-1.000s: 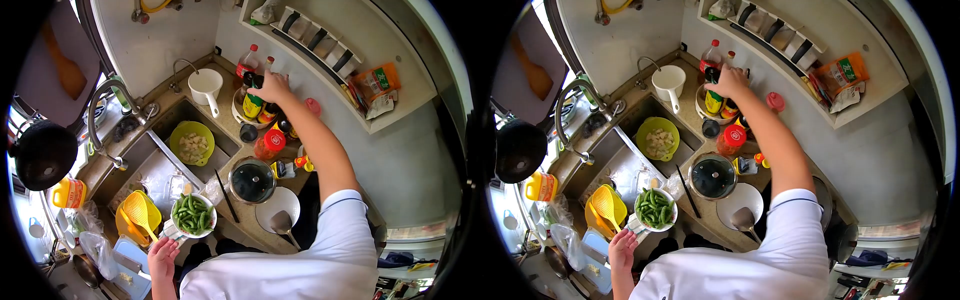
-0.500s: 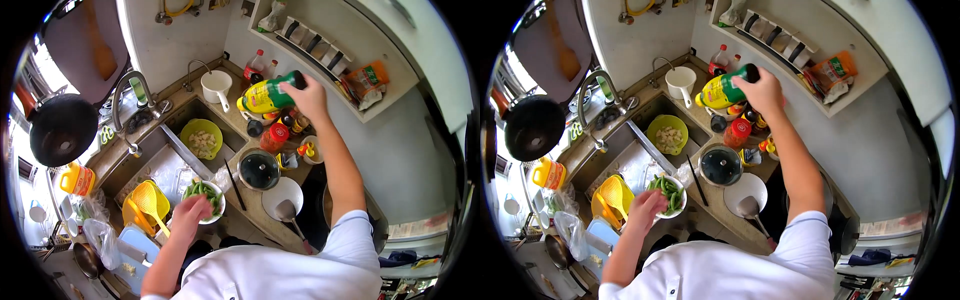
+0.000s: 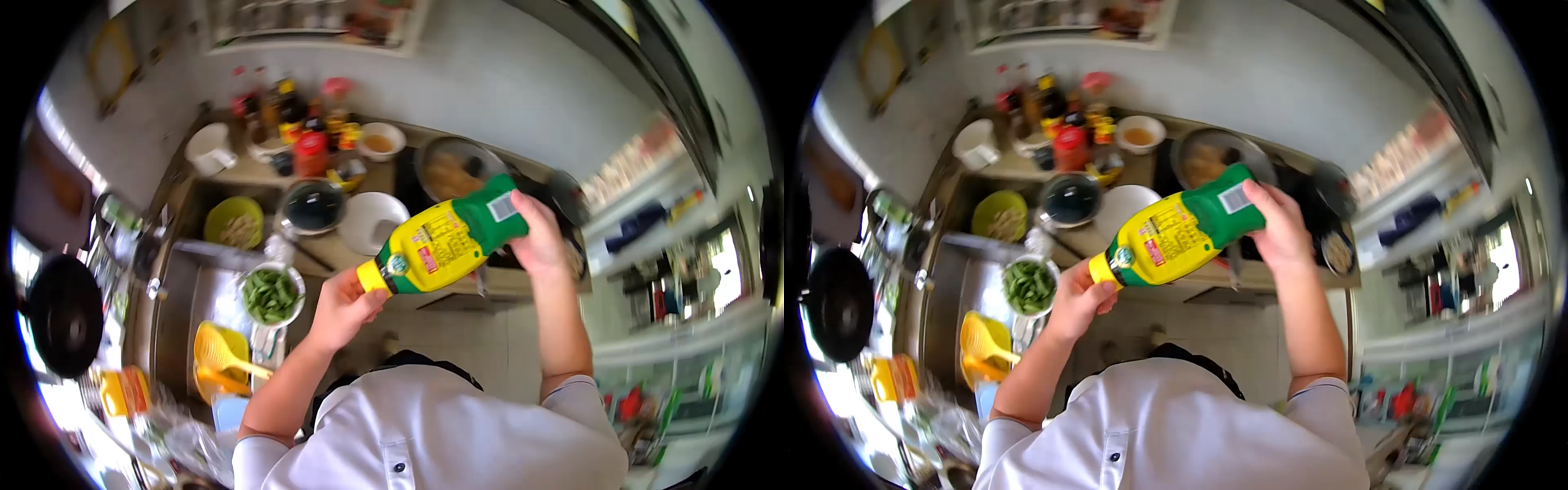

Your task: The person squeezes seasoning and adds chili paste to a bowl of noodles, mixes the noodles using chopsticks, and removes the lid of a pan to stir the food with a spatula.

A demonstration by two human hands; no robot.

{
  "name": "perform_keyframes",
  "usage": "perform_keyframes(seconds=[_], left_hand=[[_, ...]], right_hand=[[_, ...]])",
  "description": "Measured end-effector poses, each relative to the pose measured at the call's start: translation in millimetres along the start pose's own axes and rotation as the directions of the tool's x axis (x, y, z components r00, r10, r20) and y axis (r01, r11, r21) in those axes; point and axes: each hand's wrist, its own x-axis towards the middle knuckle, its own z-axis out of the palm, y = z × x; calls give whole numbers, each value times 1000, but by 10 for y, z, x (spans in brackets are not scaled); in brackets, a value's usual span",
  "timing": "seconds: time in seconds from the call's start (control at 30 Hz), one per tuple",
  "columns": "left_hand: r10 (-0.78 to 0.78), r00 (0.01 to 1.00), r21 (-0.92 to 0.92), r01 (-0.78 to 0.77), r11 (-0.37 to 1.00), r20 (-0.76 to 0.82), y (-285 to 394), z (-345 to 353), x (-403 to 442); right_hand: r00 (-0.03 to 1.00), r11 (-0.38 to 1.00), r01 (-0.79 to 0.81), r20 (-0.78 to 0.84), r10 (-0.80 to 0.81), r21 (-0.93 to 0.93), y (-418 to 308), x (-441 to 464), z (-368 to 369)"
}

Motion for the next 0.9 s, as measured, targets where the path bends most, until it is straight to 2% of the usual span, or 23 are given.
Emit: perform_keyframes(seconds=[0.03, 0.07, 0.1, 0.13, 0.17, 0.2, 0.23, 0.37, 0.43, 0.5, 0.53, 0.6, 0.63, 0.7, 0.73, 0.77, 0.83, 0.87, 0.9], left_hand=[[-14, 999, -7, 15, 1000, 30, -103, 203, 18], [-54, 997, 5, 53, 999, 55, -191, 453, -72], [-58, 994, 30, 56, 998, 96, -279, 663, -29], [-29, 988, 26, 26, 999, 152, -366, 903, 47], [-59, 975, 41, 51, 998, 216, -492, 1175, 63], [-41, 966, 62, 27, 998, 254, -622, 1420, 93], [-22, 958, 81, -1, 997, 287, -743, 1664, 135], [-263, 882, 206, 194, 959, 391, -1410, 2692, 179], [-292, 860, 280, 184, 942, 418, -1835, 3244, 235], [-342, 806, 313, 207, 927, 482, -2134, 3766, 256], [-360, 801, 339, 210, 917, 478, -2273, 3915, 217], [-379, 721, 289, 252, 923, 580, -2473, 4245, 265], [-387, 723, 297, 257, 919, 572, -2524, 4360, 348], [-437, 561, 327, 290, 899, 704, -2605, 4528, 539], [-405, 501, 248, 352, 903, 765, -2709, 4615, 673], [-442, 409, 206, 504, 839, 798, -2805, 4693, 785], [-505, 331, 136, 717, 684, 797, -3002, 4877, 1058], [-539, 356, 141, 722, 677, 763, -3154, 4951, 1235], [-561, 410, 56, 770, 636, 719, -3264, 5028, 1427]], right_hand=[[995, 986, 84, -73, -74, 141, 9, -275, -94], [984, 943, 114, -166, -64, 313, 130, -552, -293], [968, 938, 191, -216, -129, 291, 325, -749, -496], [968, 873, 208, -218, -121, 441, 404, -969, -553], [961, 828, 255, -223, -162, 499, 542, -1165, -688], [953, 805, 256, -281, -116, 535, 613, -1392, -728], [947, 755, 302, -273, -169, 582, 592, -1603, -850], [897, 700, 383, -424, -126, 603, 636, -2536, -1627], [867, 685, 402, -494, -71, 607, 578, -2809, -2091], [758, 705, 439, -651, 42, 557, 541, -3118, -2597], [745, 701, 440, -664, 64, 561, 540, -3283, -2766], [716, 706, 456, -695, 70, 542, 540, -3466, -3212], [693, 716, 473, -718, 57, 514, 536, -3500, -3405], [701, 692, 467, -707, 89, 550, 464, -3554, -3725], [735, 637, 471, -671, 98, 610, 438, -3540, -3863], [768, 576, 473, -633, 103, 667, 446, -3553, -3973], [802, 530, 479, -594, 59, 700, 416, -3411, -4167], [783, 545, 507, -621, 33, 668, 391, -3305, -4276], [762, 562, 533, -647, 5, 632, 352, -3185, -4407]])
